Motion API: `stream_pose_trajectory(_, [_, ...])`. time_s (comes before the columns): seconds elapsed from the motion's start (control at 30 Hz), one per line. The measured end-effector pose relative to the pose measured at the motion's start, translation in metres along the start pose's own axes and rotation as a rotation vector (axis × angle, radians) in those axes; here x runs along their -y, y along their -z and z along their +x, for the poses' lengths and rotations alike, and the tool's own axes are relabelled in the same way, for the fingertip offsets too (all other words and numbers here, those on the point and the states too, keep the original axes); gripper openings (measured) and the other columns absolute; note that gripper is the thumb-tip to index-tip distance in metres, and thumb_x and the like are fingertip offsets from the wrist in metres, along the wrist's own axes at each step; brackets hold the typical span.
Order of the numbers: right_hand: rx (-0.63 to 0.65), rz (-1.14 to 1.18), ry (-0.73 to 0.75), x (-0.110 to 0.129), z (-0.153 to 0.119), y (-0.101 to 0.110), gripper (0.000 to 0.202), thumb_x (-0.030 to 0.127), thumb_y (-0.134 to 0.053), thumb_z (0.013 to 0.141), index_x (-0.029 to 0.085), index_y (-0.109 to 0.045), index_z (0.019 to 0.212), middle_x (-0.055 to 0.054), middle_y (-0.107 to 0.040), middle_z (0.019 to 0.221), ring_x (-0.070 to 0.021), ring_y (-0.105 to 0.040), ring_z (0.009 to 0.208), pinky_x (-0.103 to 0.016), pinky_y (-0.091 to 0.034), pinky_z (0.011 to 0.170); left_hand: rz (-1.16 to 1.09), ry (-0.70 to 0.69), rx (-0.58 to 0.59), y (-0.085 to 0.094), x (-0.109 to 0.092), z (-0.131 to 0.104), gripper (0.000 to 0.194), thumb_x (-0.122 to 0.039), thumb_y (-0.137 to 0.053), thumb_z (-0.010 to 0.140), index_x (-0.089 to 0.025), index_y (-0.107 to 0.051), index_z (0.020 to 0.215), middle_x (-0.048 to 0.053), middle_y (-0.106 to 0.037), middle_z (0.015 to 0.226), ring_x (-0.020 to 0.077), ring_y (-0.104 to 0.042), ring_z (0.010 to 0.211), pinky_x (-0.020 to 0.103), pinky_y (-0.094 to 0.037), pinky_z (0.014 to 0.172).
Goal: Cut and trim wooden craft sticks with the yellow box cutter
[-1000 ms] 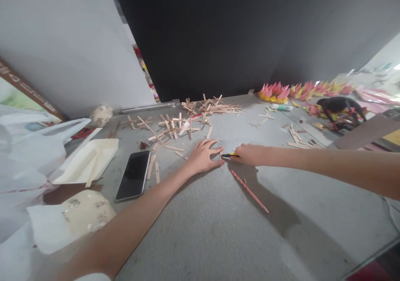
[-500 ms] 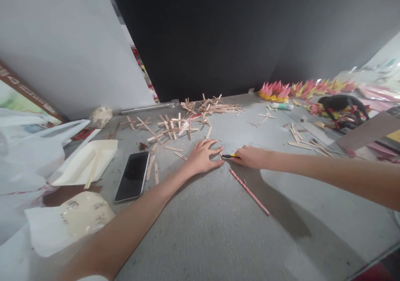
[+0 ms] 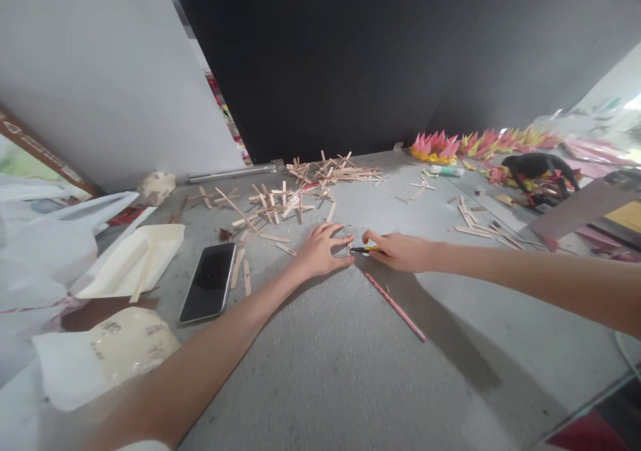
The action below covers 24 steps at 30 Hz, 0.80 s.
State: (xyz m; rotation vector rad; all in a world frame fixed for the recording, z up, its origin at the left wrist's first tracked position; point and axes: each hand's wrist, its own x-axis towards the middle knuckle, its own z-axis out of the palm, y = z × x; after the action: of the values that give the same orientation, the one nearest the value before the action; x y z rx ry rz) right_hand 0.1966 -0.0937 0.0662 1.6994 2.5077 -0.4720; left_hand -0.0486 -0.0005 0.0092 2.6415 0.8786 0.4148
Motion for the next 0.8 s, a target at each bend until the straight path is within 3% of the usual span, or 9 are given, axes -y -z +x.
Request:
stream_pose_trajectory(0.13, [-0.020,-0.045,0.121,-0.005,-0.002,0.005,0.029,0.028,-0.041,0.110,0.023,-0.054,0.136,-0.011,-0.073,0.118,-0.0208,-0.072,0.085,-0.028,-0.039,0.068,0.004,0.003,-0.001,-0.001,0.000,0.000,0.059,-0.066,-0.073,0.089,-0.035,-0.072,0.140,0.007,-0.053,0.162,0.0356,-0.042,0.151,0.057,-0.034,0.125])
stream_pose_trajectory(0.33, [-0.010,-0.072,0.109,-0.009,-0.001,0.005,0.031,0.032,-0.040,0.113,0.021,-0.062,0.131,-0.011,-0.074,0.112,-0.0217,-0.072,0.091,-0.028,-0.039,0.072,-0.012,0.011,0.006,-0.002,0.001,0.001,0.061,-0.069,-0.070,0.089,-0.037,-0.071,0.141,0.006,-0.052,0.162,0.0363,-0.040,0.152,0.059,-0.032,0.125])
stream_pose_trajectory(0.53, [0.046,-0.044,0.017,-0.006,-0.002,0.001,0.031,0.037,-0.039,0.113,0.021,-0.064,0.119,-0.009,-0.076,0.092,-0.0216,-0.071,0.080,-0.028,-0.034,0.064,-0.016,0.012,0.004,-0.001,0.000,0.001,0.062,-0.070,-0.071,0.088,-0.035,-0.072,0.140,0.008,-0.053,0.161,0.0361,-0.041,0.152,0.058,-0.032,0.126])
stream_pose_trajectory(0.8, [-0.001,0.112,-0.016,-0.013,-0.011,-0.007,0.036,0.039,-0.035,0.113,0.026,-0.054,0.141,-0.008,-0.077,0.097,-0.0213,-0.071,0.082,-0.026,-0.039,0.069,-0.039,0.026,0.012,-0.001,0.000,0.000,0.062,-0.071,-0.070,0.088,-0.037,-0.071,0.140,0.006,-0.053,0.162,0.0372,-0.040,0.152,0.060,-0.032,0.126])
